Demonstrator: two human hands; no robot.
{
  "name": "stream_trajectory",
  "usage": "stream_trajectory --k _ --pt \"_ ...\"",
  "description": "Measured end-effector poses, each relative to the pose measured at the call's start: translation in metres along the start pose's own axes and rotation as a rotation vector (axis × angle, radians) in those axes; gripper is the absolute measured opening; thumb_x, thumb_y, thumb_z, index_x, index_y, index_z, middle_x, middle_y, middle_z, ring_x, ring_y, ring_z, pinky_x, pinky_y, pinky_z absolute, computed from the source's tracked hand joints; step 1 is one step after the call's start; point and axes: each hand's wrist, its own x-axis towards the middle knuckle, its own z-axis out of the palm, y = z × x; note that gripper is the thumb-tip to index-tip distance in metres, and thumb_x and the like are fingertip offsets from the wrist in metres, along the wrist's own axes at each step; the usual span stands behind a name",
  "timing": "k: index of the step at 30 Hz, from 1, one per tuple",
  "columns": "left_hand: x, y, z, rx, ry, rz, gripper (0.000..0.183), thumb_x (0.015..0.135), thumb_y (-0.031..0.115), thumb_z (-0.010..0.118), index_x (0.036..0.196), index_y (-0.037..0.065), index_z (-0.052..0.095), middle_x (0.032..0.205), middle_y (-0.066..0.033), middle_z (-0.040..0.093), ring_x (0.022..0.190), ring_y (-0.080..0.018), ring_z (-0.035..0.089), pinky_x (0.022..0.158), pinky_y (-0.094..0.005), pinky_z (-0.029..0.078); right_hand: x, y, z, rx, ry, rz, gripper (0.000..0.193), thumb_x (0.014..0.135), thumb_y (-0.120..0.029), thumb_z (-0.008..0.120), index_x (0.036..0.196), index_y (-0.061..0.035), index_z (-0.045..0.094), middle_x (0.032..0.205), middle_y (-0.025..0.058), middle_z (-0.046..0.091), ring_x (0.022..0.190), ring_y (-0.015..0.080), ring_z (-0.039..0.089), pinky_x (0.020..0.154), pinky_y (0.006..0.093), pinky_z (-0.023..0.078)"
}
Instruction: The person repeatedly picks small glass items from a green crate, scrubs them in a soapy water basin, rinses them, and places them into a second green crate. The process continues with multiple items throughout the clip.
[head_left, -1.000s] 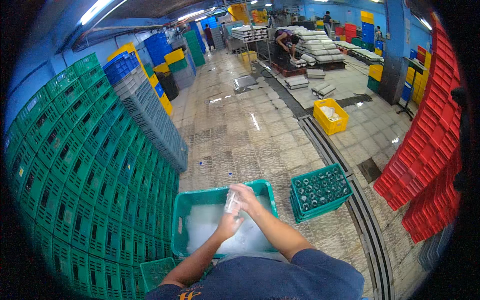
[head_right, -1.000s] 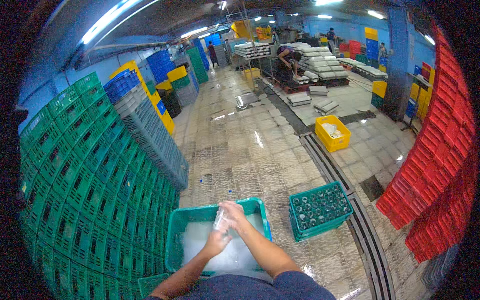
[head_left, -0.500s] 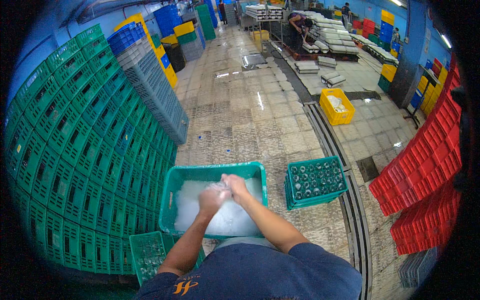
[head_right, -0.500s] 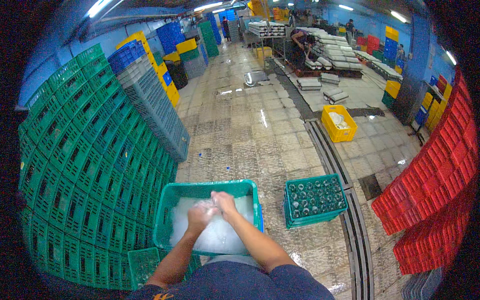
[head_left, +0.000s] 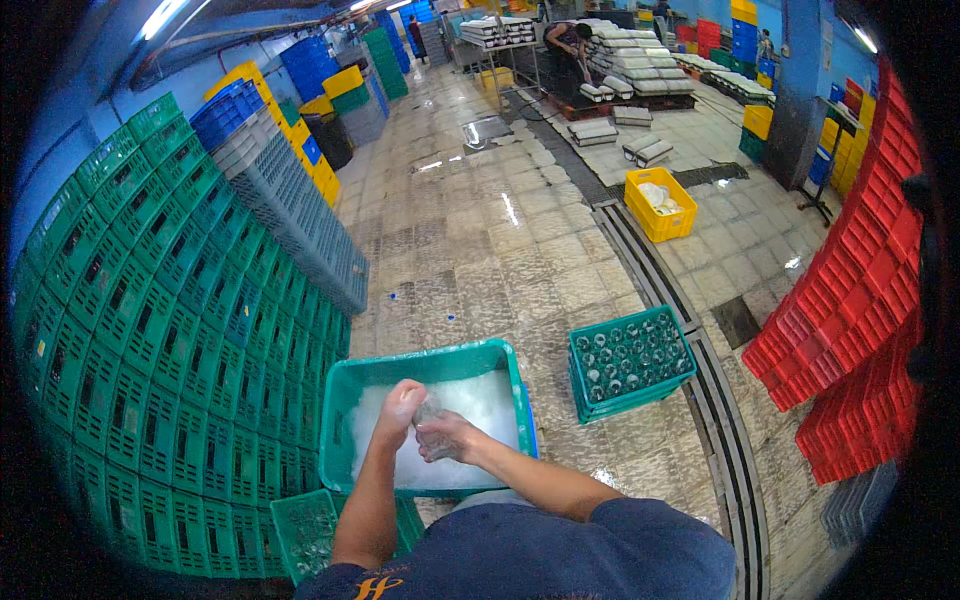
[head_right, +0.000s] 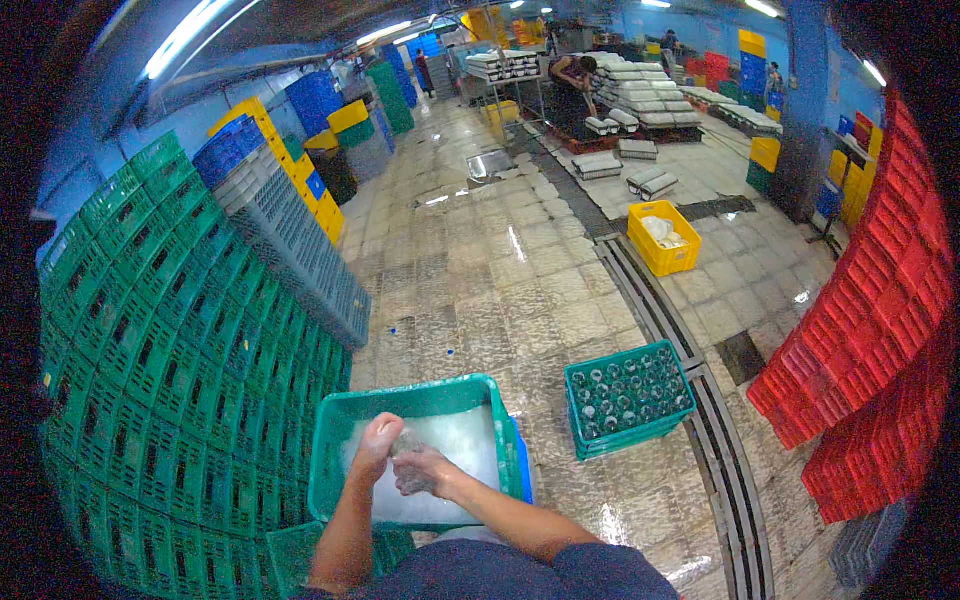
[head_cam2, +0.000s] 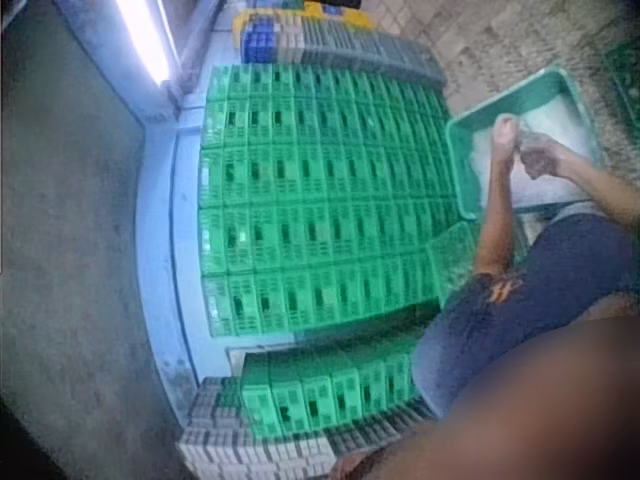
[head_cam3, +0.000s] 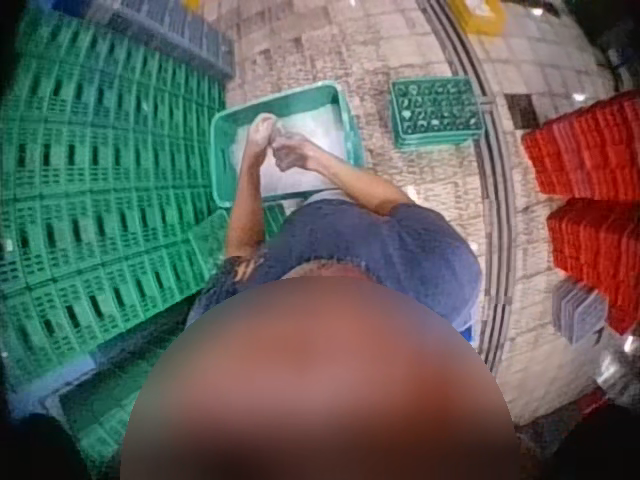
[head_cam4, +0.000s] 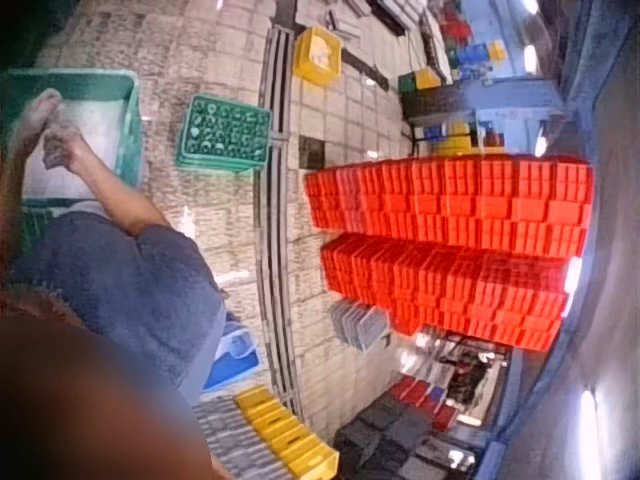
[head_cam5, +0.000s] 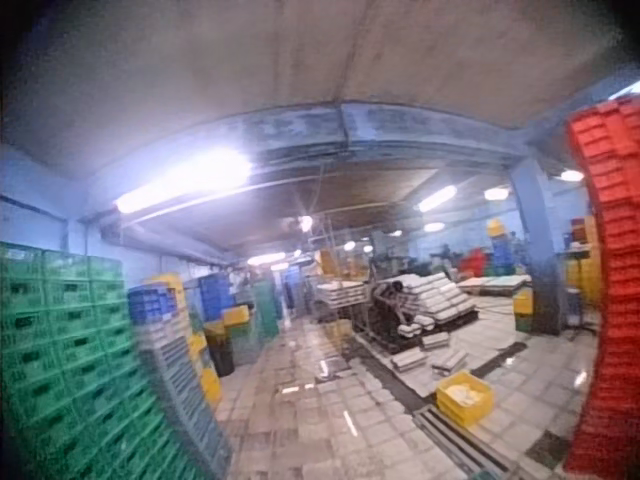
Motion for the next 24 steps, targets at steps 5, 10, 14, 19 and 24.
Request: stream_trajectory --k 5,10,14,19,24 --pt "0.01 -0.007 0.003 -0.04 0.148 -0.109 0.023 0.101 0.031 0.061 0.09 0.01 0.061 0.083 -0.0043 0.065 0.071 -0.0211 0.065 0.067 -0.0425 0.056 -0.01 -0.001 0.005 -0.418 0.18 -0.412 0.054 0.084 -0.015 0.08 0.13 -0.0084 0.054 0.105 0.0096 0.065 0.087 0.0258 0.069 0.071 0.0439 0.06" --pt "-0.016 0.009 0.028 -0.651 0.429 0.025 0.022 0.101 0.029 0.066 0.107 0.007 0.067 0.092 -0.0048 0.068 0.087 -0.0138 0.064 0.083 -0.0338 0.054 0.012 0.006 -0.007 0.26 0.277 -0.209 0.045 0.091 -0.025 0.075 0.13 -0.0136 0.054 0.107 0.0049 0.061 0.091 0.0226 0.065 0.079 0.0409 0.058" --pt "-0.037 0.022 0.054 0.499 0.278 0.593 0.054 0.085 0.019 0.076 0.133 -0.001 0.059 0.133 -0.0237 0.062 0.127 -0.0423 0.057 0.111 -0.0482 0.044 0.043 0.016 -0.034 0.602 0.481 -0.332 0.032 0.096 -0.038 0.065 0.117 -0.0148 0.058 0.103 0.005 0.06 0.093 0.0246 0.063 0.081 0.0416 0.056" --pt "-0.064 0.005 0.056 0.372 0.483 0.487 0.044 0.084 0.019 0.078 0.122 0.004 0.063 0.128 -0.021 0.06 0.112 -0.041 0.063 0.098 -0.0485 0.052 0.038 0.018 -0.029 0.41 0.236 -0.323 0.051 0.099 -0.055 0.049 0.11 -0.0067 0.061 0.1 0.0102 0.067 0.092 0.028 0.068 0.084 0.0447 0.058" --pt "-0.116 -0.029 -0.002 0.015 0.617 0.258 0.053 0.084 0.018 0.082 0.13 0.007 0.059 0.121 -0.0126 0.064 0.109 -0.0308 0.066 0.09 -0.0439 0.057 0.038 0.04 0.059 0.28 0.249 -0.225 0.044 0.099 -0.042 0.062 0.12 -0.0033 0.059 0.114 0.0125 0.067 0.106 0.0287 0.067 0.091 0.0453 0.056"
